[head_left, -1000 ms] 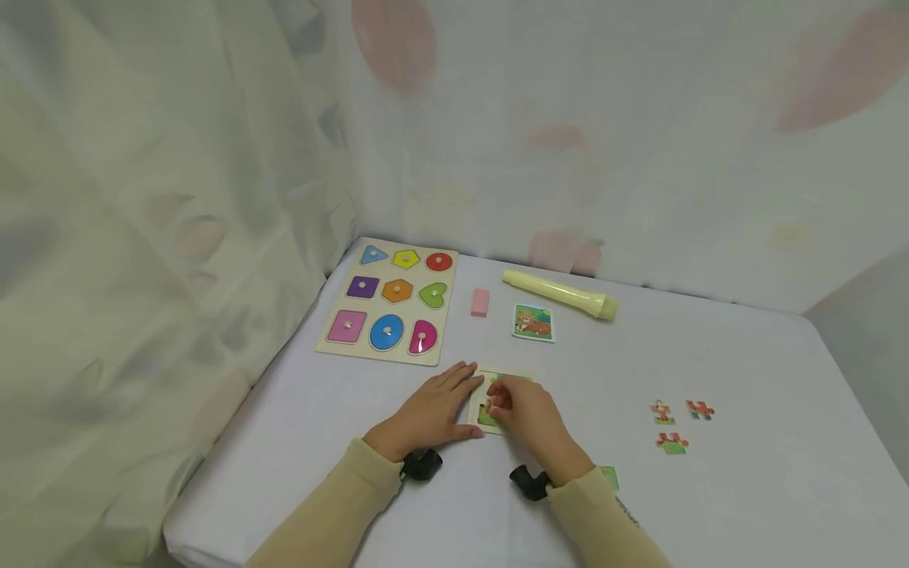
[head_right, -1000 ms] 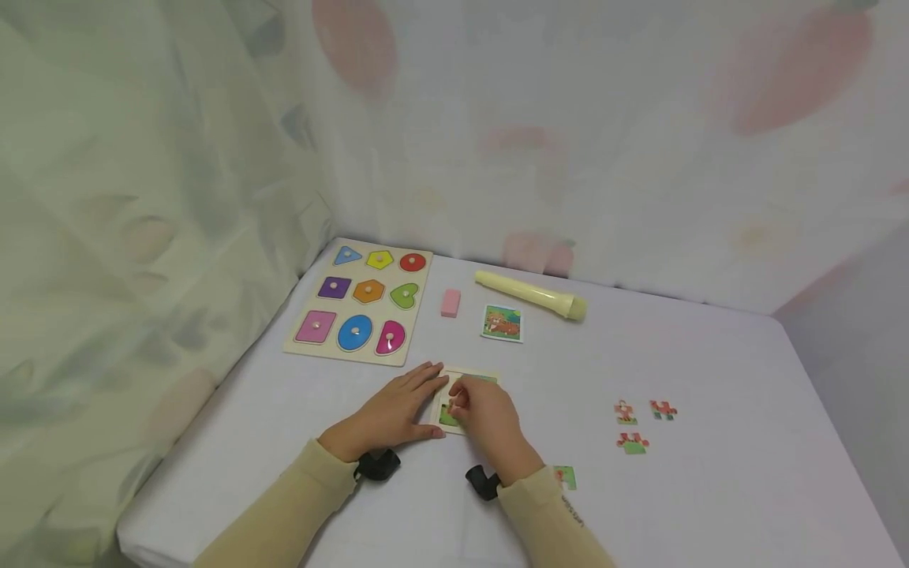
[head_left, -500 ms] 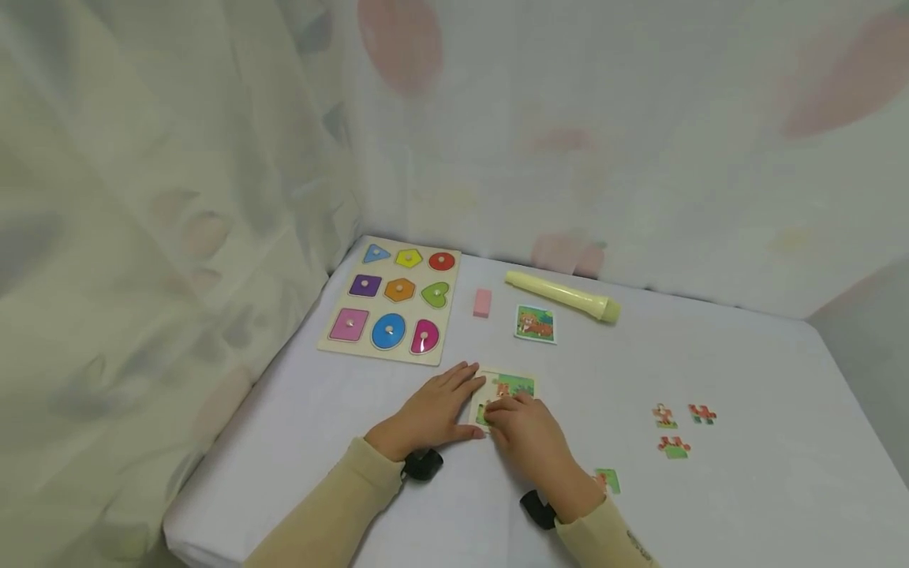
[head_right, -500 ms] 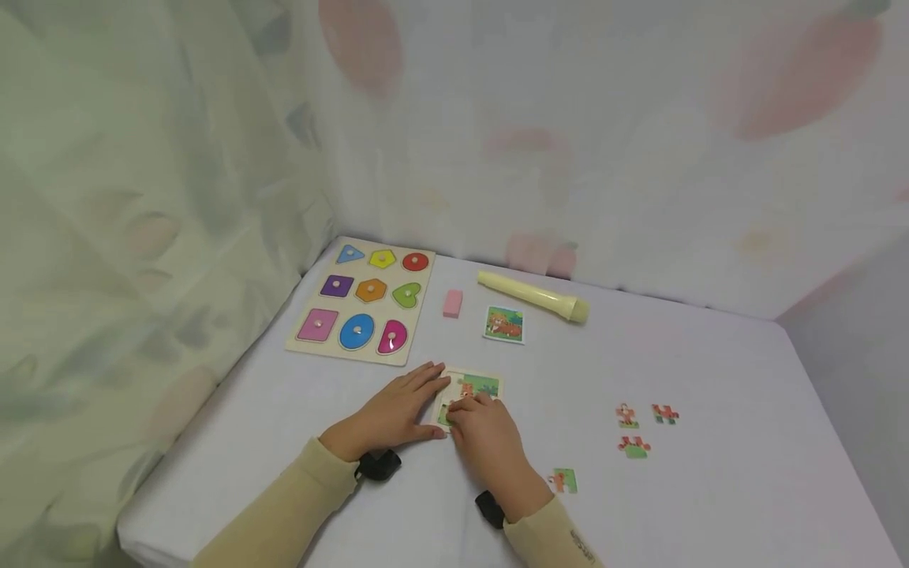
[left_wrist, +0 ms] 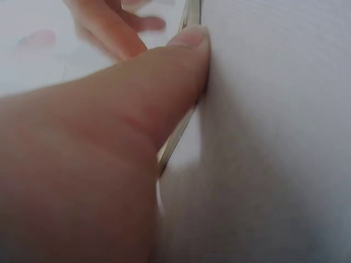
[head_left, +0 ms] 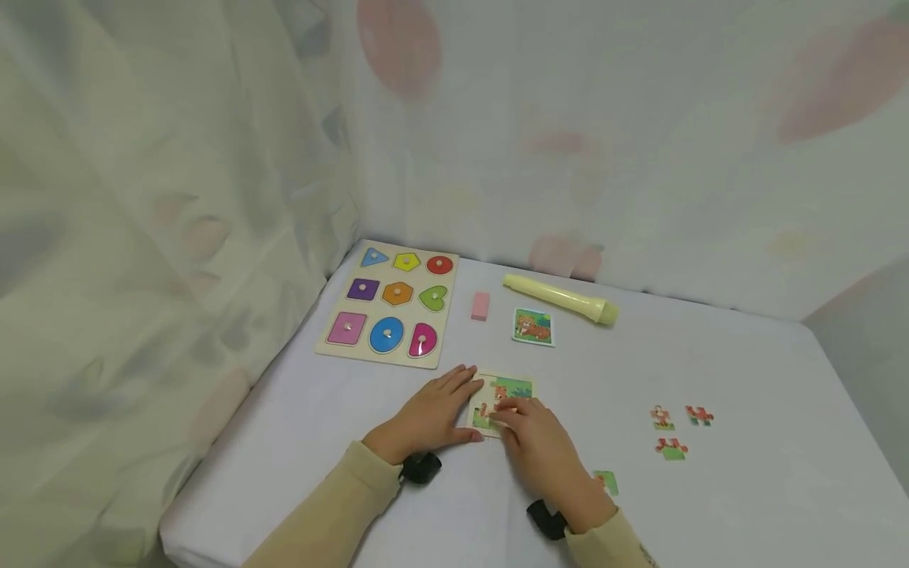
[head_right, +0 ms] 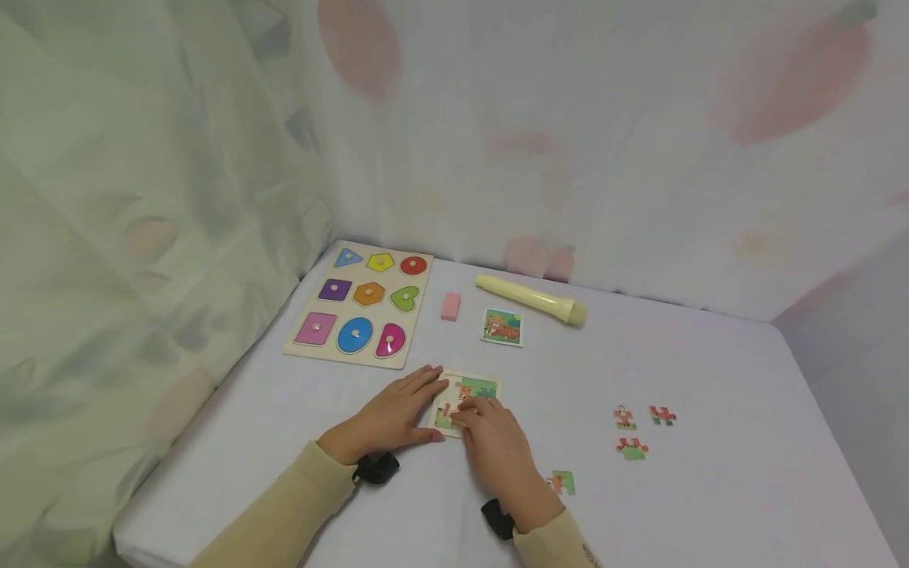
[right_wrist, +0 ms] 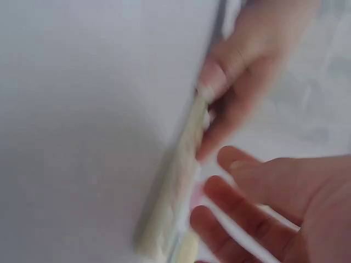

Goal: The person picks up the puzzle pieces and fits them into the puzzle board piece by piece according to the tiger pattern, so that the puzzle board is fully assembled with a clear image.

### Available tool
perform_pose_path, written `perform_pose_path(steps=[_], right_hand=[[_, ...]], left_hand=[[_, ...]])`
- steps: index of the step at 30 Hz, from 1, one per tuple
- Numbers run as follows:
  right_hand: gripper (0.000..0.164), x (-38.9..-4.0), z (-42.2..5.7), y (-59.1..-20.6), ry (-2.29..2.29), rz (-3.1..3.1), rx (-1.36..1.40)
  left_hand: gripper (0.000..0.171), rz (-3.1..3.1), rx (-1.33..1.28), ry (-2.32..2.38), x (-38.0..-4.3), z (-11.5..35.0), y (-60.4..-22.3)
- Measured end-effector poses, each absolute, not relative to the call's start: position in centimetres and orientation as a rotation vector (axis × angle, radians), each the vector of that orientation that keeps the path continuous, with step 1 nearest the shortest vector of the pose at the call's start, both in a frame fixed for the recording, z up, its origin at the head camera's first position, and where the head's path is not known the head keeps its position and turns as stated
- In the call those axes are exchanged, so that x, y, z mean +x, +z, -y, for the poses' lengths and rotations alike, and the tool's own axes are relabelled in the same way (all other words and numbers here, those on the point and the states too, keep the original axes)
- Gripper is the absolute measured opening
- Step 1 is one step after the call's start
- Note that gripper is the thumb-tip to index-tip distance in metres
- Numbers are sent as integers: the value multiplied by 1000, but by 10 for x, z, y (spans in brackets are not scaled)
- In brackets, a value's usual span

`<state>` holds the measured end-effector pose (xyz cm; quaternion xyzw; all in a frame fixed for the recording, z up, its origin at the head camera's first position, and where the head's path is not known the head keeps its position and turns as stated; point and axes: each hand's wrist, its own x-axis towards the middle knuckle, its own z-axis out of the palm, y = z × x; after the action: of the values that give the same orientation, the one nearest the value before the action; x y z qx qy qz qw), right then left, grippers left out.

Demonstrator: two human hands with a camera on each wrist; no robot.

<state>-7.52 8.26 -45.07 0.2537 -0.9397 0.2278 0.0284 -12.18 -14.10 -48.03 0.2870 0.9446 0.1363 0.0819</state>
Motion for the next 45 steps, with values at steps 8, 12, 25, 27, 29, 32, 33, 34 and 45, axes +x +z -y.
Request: perform_pose_path(steps=[8,12,25,27,29,32,33,34,45], right_hand=[[25,-69,-144,-434,681,3189,322],[34,-64,-173,-437,714,3317,196],[41,-45,-215,-447,1163,3340,295],[32,-46,-215,-447,1206,3328,313],[23,-48,-212,-447,1224,3299,293],[12,-54,-202,-446,1272,3226,234],[12,-56,-198,-446,1298,3196,209],[14,-58,-193,-446,1335,3168,184],[18,-70,-159,-447,1490,3046,117]], left_hand=[[94,-2800,842,408,-120,141,-480],[94,-2802,841,405,-120,141,-481],[92,-2796,835,443,-119,144,-478],[93,-2796,839,445,-119,143,-478],[93,-2793,839,440,-120,143,-478],[93,-2788,831,434,-120,143,-480],[93,-2789,828,424,-120,143,-480],[94,-2790,825,419,-121,143,-480],[95,-2786,831,421,-121,142,-479]])
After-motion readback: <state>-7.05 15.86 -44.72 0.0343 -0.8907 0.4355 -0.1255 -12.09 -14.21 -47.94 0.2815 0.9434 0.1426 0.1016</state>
